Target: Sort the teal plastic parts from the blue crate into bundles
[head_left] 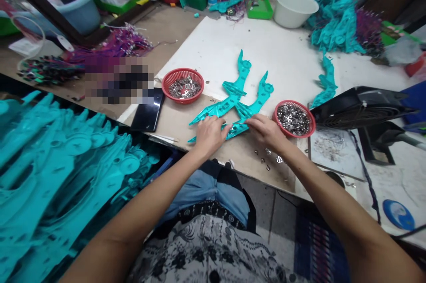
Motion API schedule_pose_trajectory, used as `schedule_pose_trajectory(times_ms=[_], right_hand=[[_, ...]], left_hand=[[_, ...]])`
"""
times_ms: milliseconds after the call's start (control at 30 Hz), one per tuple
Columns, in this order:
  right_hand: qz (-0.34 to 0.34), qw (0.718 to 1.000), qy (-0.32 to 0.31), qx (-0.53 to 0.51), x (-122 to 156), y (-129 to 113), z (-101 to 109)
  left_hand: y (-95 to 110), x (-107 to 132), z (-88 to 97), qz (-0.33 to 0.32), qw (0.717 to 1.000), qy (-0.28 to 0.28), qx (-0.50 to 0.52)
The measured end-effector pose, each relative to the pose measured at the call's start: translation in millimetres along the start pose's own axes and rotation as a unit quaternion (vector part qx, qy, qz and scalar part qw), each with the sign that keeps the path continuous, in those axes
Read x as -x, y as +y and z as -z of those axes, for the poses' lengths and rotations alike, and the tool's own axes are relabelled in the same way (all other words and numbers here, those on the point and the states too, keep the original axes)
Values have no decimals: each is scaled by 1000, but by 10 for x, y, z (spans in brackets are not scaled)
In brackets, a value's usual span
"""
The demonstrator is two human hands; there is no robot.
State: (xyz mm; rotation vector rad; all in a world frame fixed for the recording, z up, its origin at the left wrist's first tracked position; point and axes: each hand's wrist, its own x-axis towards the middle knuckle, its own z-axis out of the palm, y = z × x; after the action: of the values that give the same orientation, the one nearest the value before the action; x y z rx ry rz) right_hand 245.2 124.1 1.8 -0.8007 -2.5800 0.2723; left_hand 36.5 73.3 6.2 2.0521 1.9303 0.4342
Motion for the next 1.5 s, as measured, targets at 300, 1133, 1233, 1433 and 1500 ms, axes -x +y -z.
schedule_pose_trajectory(times_ms=[300, 1133, 1233, 1433, 1500], right_hand=[[62, 997, -52, -4, 178, 18, -183], [-236, 970, -39, -34, 724, -556, 3], [-238, 965, 4, -111, 599, -621, 71], [-241, 940, 63, -233, 130, -755, 219], [-295, 908, 101, -279, -28, -787, 224]], left_hand=[[51, 10, -88, -6, 1000, 0, -15], [222, 399, 139, -89, 969, 14, 228], [276, 428, 60, -71, 954, -65, 284], [304, 263, 99, 10, 863, -158, 479], [280, 207, 176, 53, 812, -145, 563]])
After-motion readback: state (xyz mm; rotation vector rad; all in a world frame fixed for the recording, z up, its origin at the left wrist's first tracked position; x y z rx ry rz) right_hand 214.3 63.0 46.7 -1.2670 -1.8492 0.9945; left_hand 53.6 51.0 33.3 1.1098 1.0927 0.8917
